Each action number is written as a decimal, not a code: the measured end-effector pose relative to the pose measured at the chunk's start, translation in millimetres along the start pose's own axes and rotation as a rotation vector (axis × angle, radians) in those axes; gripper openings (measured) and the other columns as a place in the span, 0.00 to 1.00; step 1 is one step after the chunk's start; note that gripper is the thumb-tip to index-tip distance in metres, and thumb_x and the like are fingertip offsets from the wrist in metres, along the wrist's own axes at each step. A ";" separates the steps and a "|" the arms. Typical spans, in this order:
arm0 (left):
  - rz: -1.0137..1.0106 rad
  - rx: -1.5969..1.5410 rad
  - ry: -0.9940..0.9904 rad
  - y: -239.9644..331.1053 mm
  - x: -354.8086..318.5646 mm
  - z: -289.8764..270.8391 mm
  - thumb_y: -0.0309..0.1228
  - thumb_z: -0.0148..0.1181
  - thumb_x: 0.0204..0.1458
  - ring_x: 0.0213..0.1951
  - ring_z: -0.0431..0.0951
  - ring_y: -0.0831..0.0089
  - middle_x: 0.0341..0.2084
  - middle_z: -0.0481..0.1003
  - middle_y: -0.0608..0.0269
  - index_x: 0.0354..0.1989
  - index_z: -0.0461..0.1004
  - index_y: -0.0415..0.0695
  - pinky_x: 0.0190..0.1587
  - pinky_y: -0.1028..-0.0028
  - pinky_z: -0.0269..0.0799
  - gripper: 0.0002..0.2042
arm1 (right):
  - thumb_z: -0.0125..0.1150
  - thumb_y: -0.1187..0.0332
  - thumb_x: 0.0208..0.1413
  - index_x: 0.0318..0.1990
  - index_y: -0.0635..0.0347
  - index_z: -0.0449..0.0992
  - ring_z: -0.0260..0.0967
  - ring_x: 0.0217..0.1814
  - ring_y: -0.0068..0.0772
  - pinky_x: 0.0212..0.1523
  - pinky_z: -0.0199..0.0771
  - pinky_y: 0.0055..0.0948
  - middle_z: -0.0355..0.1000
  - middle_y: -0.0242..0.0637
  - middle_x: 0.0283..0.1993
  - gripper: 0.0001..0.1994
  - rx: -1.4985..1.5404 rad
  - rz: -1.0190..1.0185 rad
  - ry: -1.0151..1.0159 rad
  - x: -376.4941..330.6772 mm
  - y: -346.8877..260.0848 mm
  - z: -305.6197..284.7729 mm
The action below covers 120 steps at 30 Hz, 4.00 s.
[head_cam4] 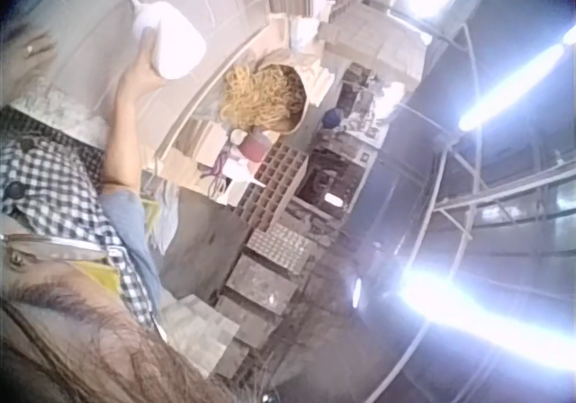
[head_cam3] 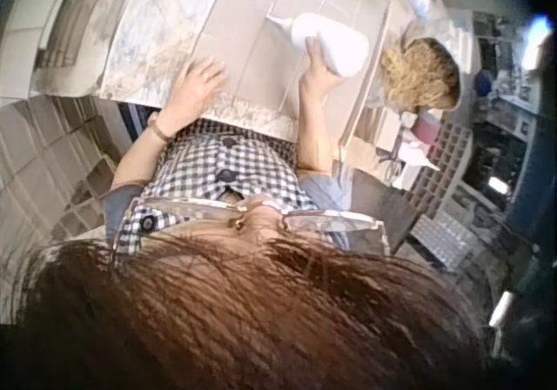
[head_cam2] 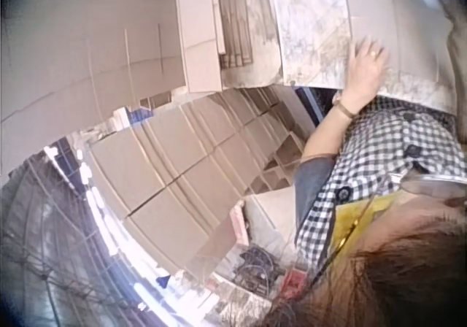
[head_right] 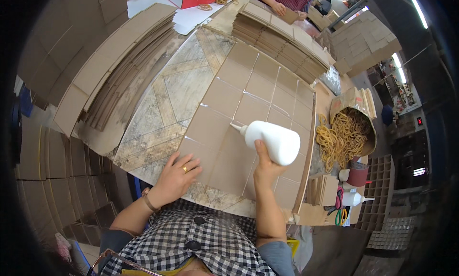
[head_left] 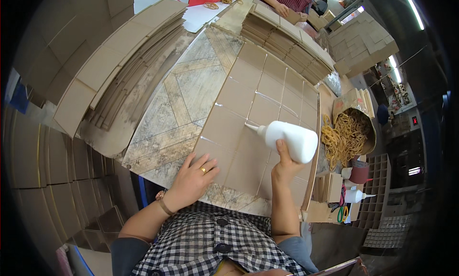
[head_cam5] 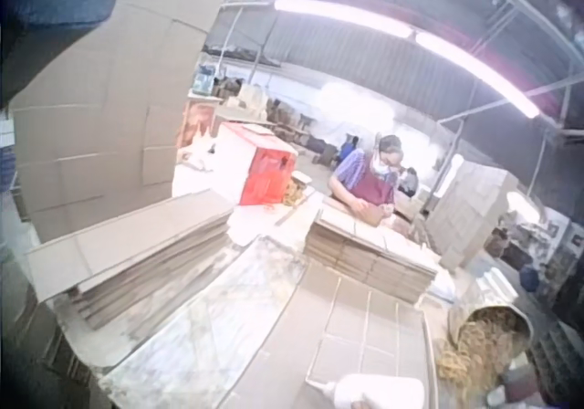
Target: The recorder assembles small cardboard boxes by folding pieces, applying glue from a bottle, securing them with rubber bands, and then stacks the completed boxes into larger grid containers.
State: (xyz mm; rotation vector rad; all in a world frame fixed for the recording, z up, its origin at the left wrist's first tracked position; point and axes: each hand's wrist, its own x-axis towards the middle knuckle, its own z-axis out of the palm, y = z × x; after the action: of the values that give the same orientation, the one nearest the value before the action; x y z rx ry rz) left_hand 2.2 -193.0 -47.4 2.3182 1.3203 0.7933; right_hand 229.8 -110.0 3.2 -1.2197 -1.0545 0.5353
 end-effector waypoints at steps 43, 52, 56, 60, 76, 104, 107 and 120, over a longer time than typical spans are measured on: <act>-0.010 -0.031 -0.011 -0.8 -1.1 1.1 0.31 0.59 0.50 0.60 0.62 0.61 0.52 0.70 0.58 0.46 0.73 0.42 0.64 0.55 0.50 0.15 | 0.69 0.72 0.46 0.45 0.67 0.72 0.73 0.38 0.30 0.33 0.77 0.27 0.73 0.40 0.41 0.19 0.209 0.129 0.120 41.8 8.3 13.9; -0.017 -0.028 -0.015 -1.0 0.0 -0.7 0.31 0.59 0.49 0.60 0.63 0.62 0.51 0.71 0.58 0.45 0.74 0.42 0.63 0.54 0.51 0.14 | 0.71 0.71 0.44 0.46 0.64 0.72 0.73 0.41 0.31 0.31 0.80 0.29 0.73 0.38 0.42 0.20 0.199 0.009 0.116 70.6 37.7 46.4; -0.016 -0.035 -0.005 -1.0 0.0 -0.9 0.31 0.59 0.49 0.59 0.64 0.62 0.51 0.71 0.58 0.45 0.74 0.42 0.63 0.55 0.51 0.14 | 0.71 0.71 0.43 0.46 0.64 0.72 0.73 0.41 0.30 0.32 0.79 0.28 0.72 0.38 0.42 0.21 0.148 -0.044 0.146 78.8 47.8 53.1; -0.011 -0.049 0.006 -1.6 -0.3 -0.2 0.30 0.59 0.49 0.59 0.64 0.62 0.51 0.71 0.58 0.45 0.74 0.42 0.63 0.55 0.51 0.14 | 0.71 0.73 0.42 0.46 0.64 0.71 0.72 0.41 0.30 0.31 0.77 0.27 0.72 0.39 0.43 0.22 0.086 -0.102 0.130 76.7 49.6 47.8; -0.016 -0.045 0.022 -1.3 -1.4 3.3 0.29 0.63 0.45 0.59 0.65 0.61 0.50 0.72 0.59 0.44 0.75 0.42 0.63 0.54 0.51 0.16 | 0.71 0.75 0.41 0.49 0.67 0.70 0.69 0.47 0.32 0.51 0.68 0.32 0.71 0.39 0.46 0.25 -0.058 0.071 -0.153 -41.5 -13.3 -46.2; -0.051 0.037 -0.042 8.4 9.2 4.3 0.29 0.62 0.44 0.57 0.65 0.55 0.49 0.72 0.57 0.41 0.75 0.41 0.62 0.49 0.51 0.14 | 0.71 0.69 0.43 0.47 0.64 0.70 0.74 0.39 0.36 0.27 0.77 0.34 0.73 0.39 0.44 0.22 0.247 0.011 0.784 206.6 46.6 -153.9; -0.064 0.042 -0.058 8.1 8.9 3.5 0.29 0.63 0.44 0.57 0.65 0.55 0.49 0.72 0.57 0.41 0.75 0.42 0.61 0.49 0.51 0.14 | 0.73 0.70 0.41 0.49 0.66 0.67 0.73 0.43 0.38 0.32 0.77 0.35 0.72 0.43 0.46 0.27 0.238 -0.071 0.787 239.1 75.2 -133.2; -0.120 0.069 -0.091 7.4 10.0 6.7 0.33 0.65 0.39 0.56 0.67 0.53 0.48 0.73 0.59 0.42 0.75 0.46 0.60 0.46 0.51 0.18 | 0.77 0.65 0.35 0.57 0.67 0.56 0.66 0.54 0.45 0.55 0.67 0.40 0.66 0.49 0.54 0.42 -0.057 -0.207 0.782 332.5 164.6 -88.9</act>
State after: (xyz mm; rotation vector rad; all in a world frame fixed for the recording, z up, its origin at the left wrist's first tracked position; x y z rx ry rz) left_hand 15.4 -188.3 -45.5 2.2735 1.4520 0.6059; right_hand 489.3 167.7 -29.1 -1.1974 -0.5115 -0.1445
